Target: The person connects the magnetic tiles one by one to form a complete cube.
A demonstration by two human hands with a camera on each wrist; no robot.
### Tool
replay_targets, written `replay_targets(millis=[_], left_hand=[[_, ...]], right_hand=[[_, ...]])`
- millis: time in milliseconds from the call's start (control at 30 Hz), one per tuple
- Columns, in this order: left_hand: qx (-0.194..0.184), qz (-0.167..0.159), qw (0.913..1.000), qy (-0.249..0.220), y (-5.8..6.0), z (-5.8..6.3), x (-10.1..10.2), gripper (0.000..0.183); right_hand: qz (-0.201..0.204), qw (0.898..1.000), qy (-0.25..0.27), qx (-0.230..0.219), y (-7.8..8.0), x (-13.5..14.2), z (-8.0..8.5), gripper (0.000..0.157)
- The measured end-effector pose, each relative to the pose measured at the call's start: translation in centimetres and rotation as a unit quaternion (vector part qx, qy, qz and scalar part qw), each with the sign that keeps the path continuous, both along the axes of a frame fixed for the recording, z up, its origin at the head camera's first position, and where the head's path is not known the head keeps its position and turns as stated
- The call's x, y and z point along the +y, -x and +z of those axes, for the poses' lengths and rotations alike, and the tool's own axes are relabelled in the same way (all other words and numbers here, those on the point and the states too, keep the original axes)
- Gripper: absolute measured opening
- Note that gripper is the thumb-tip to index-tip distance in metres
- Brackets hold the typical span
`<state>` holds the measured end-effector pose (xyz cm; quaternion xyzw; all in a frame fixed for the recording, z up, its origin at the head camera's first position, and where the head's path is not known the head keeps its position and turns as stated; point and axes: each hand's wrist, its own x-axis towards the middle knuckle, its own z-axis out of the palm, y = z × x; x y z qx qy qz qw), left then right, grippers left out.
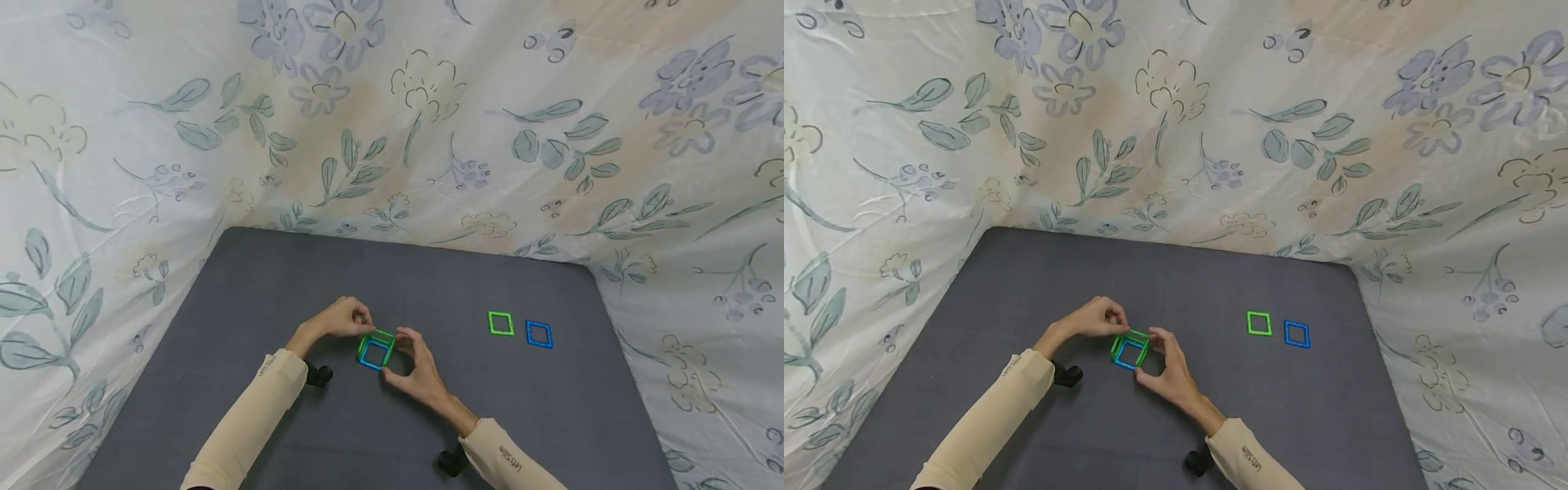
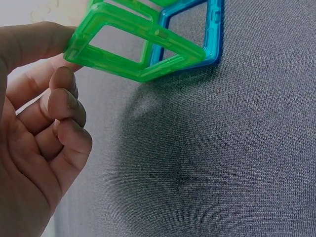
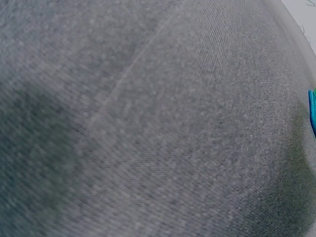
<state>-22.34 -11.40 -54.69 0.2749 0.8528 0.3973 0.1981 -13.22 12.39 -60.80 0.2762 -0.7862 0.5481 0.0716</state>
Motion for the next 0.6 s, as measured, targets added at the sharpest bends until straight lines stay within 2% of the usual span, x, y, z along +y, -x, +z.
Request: replay_targets(millis=[167, 400, 600], left_hand=[[0.002, -0.007, 1.0000, -0.002, -0.04, 0.21, -0.05, 0.014], [-0.001, -0.007, 0.9999, 0.012, -0.10, 0.26, -0.01, 0.013], [-0.009, -0.007, 0.9999, 0.012, -0.10, 0.20, -0.01, 0.013]], right_hand=[[-0.006, 1.000, -0.020, 0.001, 0.07, -0.10, 0.33, 0.080], [-0.027, 0.996, -0.074, 0.037, 0.02, -0.01, 0.32, 0.067], [-0.026, 0.993, -0.090, 0.069, -0.04, 0.24, 0.16, 0.063]])
